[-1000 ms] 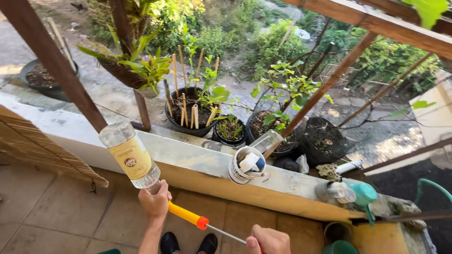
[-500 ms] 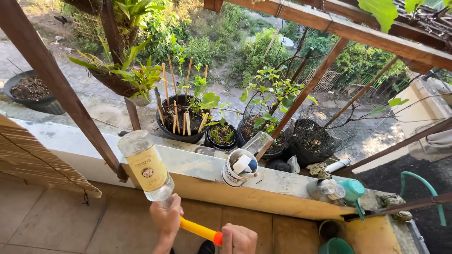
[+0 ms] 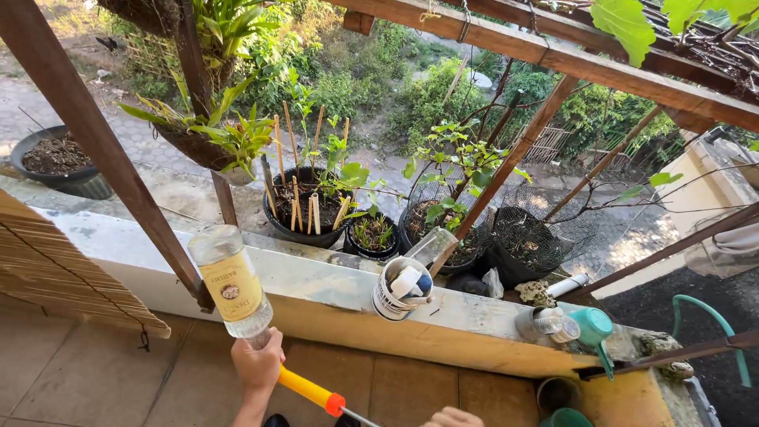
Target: Using a pressurized sprayer and a bottle to water outdoor potted plants on a balcony.
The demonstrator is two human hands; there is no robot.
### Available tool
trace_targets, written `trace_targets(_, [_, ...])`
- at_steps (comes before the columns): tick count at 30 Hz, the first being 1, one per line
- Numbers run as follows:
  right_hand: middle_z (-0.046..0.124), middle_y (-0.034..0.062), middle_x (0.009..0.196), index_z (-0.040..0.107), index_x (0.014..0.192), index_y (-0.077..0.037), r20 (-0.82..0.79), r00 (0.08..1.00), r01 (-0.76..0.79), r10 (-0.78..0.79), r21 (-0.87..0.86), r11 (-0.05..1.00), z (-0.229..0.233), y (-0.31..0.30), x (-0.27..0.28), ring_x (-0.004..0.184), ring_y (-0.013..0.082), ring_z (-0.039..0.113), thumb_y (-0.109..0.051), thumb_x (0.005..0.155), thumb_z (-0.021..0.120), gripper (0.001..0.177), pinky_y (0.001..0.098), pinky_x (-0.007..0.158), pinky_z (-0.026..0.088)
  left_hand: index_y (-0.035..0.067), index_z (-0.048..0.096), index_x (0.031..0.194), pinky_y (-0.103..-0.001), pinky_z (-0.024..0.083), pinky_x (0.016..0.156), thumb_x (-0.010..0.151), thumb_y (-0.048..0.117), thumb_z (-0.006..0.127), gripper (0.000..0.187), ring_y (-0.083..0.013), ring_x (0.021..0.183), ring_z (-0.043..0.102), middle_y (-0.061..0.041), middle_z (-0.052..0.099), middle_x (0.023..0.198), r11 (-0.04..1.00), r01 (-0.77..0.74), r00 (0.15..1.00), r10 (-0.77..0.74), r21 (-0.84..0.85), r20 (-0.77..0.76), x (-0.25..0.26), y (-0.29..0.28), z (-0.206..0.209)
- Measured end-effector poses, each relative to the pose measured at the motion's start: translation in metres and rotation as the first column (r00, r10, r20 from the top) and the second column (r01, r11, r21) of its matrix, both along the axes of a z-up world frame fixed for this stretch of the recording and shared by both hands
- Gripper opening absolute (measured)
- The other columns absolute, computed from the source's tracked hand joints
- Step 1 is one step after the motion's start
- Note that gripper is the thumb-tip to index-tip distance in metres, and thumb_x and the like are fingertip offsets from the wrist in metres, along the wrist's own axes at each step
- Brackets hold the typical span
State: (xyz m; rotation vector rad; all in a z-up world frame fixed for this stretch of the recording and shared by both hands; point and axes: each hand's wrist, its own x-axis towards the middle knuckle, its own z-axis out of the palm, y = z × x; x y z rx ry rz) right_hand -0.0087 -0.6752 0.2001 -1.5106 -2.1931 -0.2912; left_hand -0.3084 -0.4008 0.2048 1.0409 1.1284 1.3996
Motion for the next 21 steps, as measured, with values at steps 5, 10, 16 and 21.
trace_targets(5, [0.075,-0.0035,0.082,0.053,0.064,-0.015,-0.159,0.974,0.180,-0.163,0.102,0.978,0.173,0.040,-0.094,0.076,0.0099,0.075,-0.019,0.072,0.068,0.017,0.0279,0.069,0.062,-0.001,0.060,0.072,-0.030,0.040,0.040,0.087,-0.004,0.064,0.016,-0.0116,0.042,0.052,-0.003,0.059,0.061,0.997,-0.033,0.997,0.038,-0.075,0.072,0.009,-0.018,0.011])
trace_targets(10, [0.075,0.0095,0.117,0.077,0.099,-0.013,-0.310,0.949,0.126,-0.061,0.196,0.973,0.147,0.066,-0.125,0.110,0.0268,0.073,-0.018,0.091,0.065,0.015,0.0489,0.096,0.060,-0.002,0.059,0.075,-0.030,0.042,0.040,0.087,-0.003,0.064,0.013,-0.0117,0.042,0.052,-0.005,0.058,0.059,0.994,-0.014,0.994,0.025,-0.109,0.103,0.016,-0.036,0.019])
trace_targets(16, [0.080,0.0119,0.099,0.076,0.105,-0.006,-0.653,0.708,0.204,-0.268,-0.174,0.963,0.101,0.072,-0.158,0.079,0.0221,0.079,-0.005,0.087,0.059,0.025,0.0374,0.072,0.065,-0.001,0.067,0.073,-0.028,0.040,0.043,0.086,-0.001,0.068,0.013,-0.0085,0.045,0.054,-0.002,0.061,0.056,0.999,0.027,0.998,-0.026,0.021,-0.064,0.006,-0.026,0.020])
trace_targets(21, [0.068,0.0076,0.058,0.080,0.111,-0.013,-0.298,0.914,0.230,-0.275,-0.176,0.957,0.070,0.057,-0.150,0.047,0.0218,0.067,-0.006,0.081,0.071,0.032,0.0376,0.046,0.055,-0.001,0.065,0.073,-0.029,0.039,0.040,0.086,0.001,0.067,0.014,-0.0093,0.041,0.053,-0.001,0.061,0.054,0.994,0.107,0.992,-0.106,0.018,-0.067,-0.001,-0.021,0.038])
